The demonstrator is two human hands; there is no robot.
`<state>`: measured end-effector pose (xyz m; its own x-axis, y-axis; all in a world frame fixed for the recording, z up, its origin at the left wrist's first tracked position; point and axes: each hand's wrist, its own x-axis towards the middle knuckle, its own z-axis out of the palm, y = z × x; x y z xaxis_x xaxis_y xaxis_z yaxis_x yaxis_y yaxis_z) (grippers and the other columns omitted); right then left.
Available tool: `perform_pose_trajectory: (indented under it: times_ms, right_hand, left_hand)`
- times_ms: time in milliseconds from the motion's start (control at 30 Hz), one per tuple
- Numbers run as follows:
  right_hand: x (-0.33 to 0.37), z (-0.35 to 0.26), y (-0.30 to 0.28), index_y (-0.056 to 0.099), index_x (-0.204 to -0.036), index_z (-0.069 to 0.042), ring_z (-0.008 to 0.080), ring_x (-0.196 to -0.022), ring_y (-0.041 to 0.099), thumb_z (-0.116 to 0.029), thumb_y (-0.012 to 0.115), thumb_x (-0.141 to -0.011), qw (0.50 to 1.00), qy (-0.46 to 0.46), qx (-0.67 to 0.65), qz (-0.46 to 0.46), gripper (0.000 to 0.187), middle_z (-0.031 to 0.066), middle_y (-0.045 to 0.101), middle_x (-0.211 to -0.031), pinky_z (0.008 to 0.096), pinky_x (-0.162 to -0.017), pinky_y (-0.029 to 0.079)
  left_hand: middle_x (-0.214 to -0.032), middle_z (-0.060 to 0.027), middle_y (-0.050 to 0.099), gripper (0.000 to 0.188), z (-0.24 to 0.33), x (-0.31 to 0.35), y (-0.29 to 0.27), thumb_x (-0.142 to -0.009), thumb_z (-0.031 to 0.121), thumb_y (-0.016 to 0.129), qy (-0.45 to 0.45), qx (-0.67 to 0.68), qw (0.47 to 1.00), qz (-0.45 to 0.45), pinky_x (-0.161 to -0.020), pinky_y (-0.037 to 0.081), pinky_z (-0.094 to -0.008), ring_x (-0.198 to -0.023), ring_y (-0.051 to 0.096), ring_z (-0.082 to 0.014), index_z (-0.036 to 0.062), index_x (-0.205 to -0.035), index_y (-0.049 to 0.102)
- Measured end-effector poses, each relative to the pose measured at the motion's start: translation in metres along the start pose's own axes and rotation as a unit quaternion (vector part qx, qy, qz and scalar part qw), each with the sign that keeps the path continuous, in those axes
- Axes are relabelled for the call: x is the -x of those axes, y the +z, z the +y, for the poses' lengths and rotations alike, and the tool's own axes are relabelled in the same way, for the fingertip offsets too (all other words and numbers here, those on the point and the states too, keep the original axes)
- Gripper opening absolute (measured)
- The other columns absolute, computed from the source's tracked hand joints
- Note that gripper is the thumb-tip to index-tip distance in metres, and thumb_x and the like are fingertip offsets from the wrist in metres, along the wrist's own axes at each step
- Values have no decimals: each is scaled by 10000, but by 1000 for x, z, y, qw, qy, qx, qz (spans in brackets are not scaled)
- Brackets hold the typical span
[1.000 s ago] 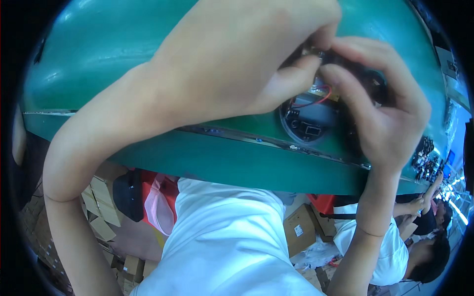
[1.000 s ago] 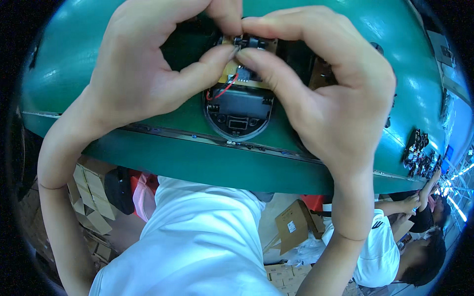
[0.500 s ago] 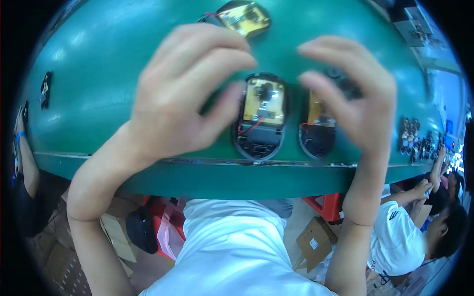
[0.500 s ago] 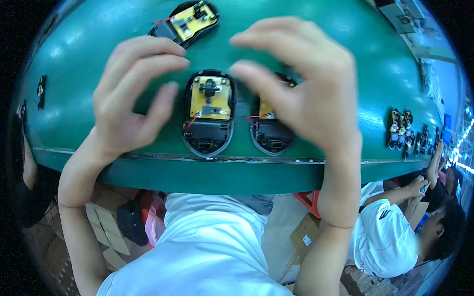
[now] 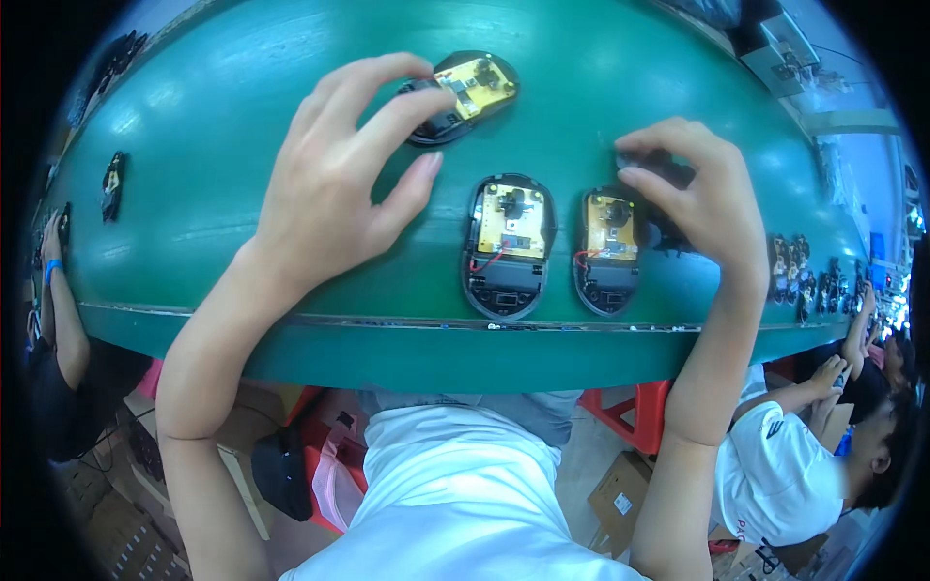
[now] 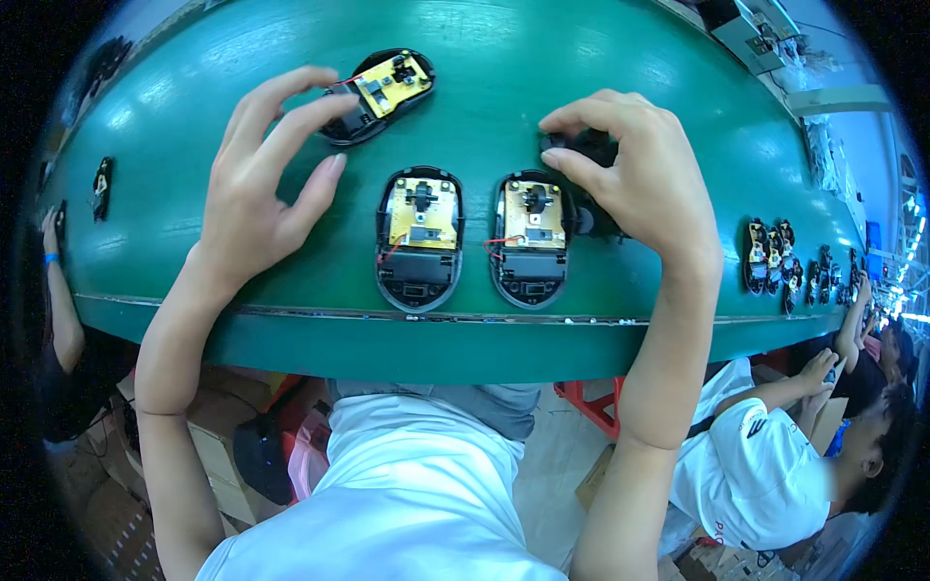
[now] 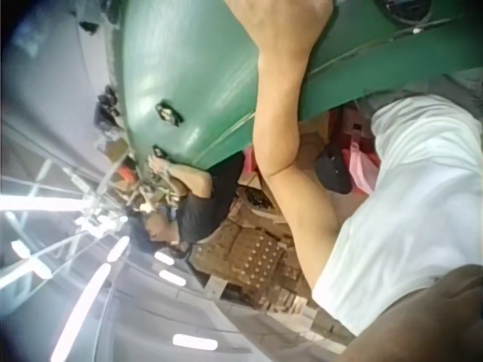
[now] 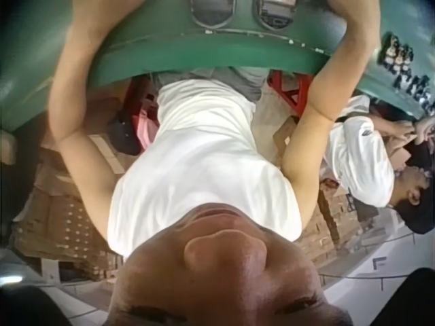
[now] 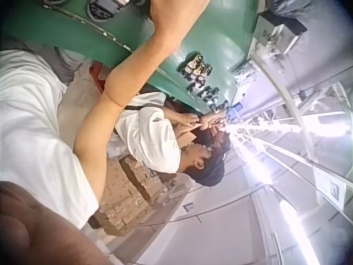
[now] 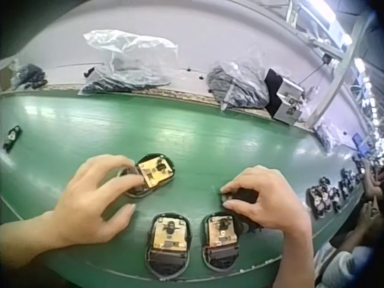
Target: Assembling small electronic components into plastic housings on a production line
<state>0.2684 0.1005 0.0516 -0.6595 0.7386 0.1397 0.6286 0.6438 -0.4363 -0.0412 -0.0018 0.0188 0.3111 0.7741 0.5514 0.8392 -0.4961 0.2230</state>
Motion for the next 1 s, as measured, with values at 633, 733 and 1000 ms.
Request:
perform_pose_trajectory:
  times_ms: [633, 733, 1000]
  right_hand:
    - [-32, -48, 42, 746, -1079, 16, 156, -863, 707, 17, 725, -829, 966, -55, -246, 64, 252, 96, 730, -1037, 291, -809, 585]
    - [-35, -54, 51, 741, -1103, -2, 172, -851, 714, 6, 740, -820, 974, -58, -217, 43, 283, 94, 742, -1002, 299, -799, 586]
    - [-30, -66, 55, 777, -1034, -34, 228, -822, 720, -1, 767, -816, 988, -88, -125, 2, 220, 98, 724, -990, 321, -749, 581]
  left_hand:
    - [-1097, -133, 661, 244, -13, 3, 10, -839, 100, 758, -94, 117, 988, 31, -797, 538, -356, -907, 659, -287, 11, -1059, 699]
    - [-1098, -122, 643, 279, -4, 7, 15, -826, 156, 785, -93, 118, 988, -17, -891, 515, -405, -1030, 630, -311, 43, -1072, 719]
    - [-1133, -112, 642, 282, -14, 9, 17, -838, 130, 755, -89, 101, 991, -24, -925, 501, -413, -1041, 625, -305, 70, -1113, 738]
